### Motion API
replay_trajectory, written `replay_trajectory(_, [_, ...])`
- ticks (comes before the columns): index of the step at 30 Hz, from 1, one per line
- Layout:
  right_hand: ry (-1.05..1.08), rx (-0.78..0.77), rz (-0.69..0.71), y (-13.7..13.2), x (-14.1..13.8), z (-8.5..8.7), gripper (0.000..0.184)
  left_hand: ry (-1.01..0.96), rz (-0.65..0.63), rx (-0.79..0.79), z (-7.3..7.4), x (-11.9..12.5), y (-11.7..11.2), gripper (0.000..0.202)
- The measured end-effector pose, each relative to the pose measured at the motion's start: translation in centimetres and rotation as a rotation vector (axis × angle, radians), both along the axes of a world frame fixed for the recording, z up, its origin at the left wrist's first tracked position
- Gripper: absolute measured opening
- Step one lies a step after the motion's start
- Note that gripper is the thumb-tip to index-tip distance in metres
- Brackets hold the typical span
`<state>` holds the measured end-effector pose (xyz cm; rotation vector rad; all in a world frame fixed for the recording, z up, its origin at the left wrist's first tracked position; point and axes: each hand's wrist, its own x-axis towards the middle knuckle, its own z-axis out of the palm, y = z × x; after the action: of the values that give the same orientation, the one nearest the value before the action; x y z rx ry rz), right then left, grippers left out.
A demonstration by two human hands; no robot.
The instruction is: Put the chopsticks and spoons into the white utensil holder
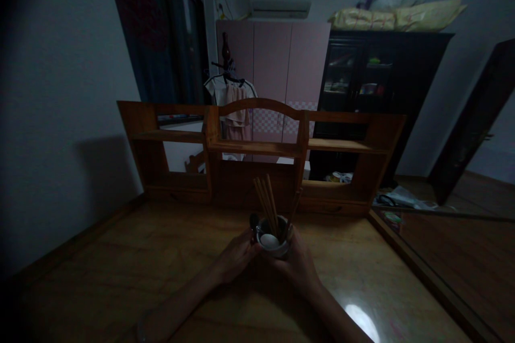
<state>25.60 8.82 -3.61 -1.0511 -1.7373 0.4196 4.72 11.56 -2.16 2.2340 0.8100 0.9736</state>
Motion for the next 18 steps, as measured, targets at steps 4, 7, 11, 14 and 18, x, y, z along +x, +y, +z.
replay_trajectory(4, [0.010, -0.012, 0.013, 0.01, 0.00, -0.07, 0.072, 0.002, 0.012, -0.008, -0.01, 0.03, -0.08, 0.049])
replay_trajectory(7, [0.018, -0.012, 0.014, 0.07, -0.02, -0.26, 0.072, 0.005, 0.020, -0.012, 0.00, 0.06, -0.14, 0.046])
replay_trajectory(11, [0.018, -0.013, 0.010, 0.10, -0.08, -0.35, 0.071, 0.017, 0.023, -0.001, -0.10, 0.07, -0.02, 0.047])
replay_trajectory(14, [0.005, -0.020, 0.002, 0.05, -0.04, -0.30, 0.072, 0.033, 0.039, -0.003, -0.19, 0.03, 0.01, 0.050])
replay_trajectory(18, [0.001, -0.030, -0.002, -0.06, -0.03, -0.14, 0.073, 0.043, 0.033, -0.009, -0.01, -0.05, -0.24, 0.050])
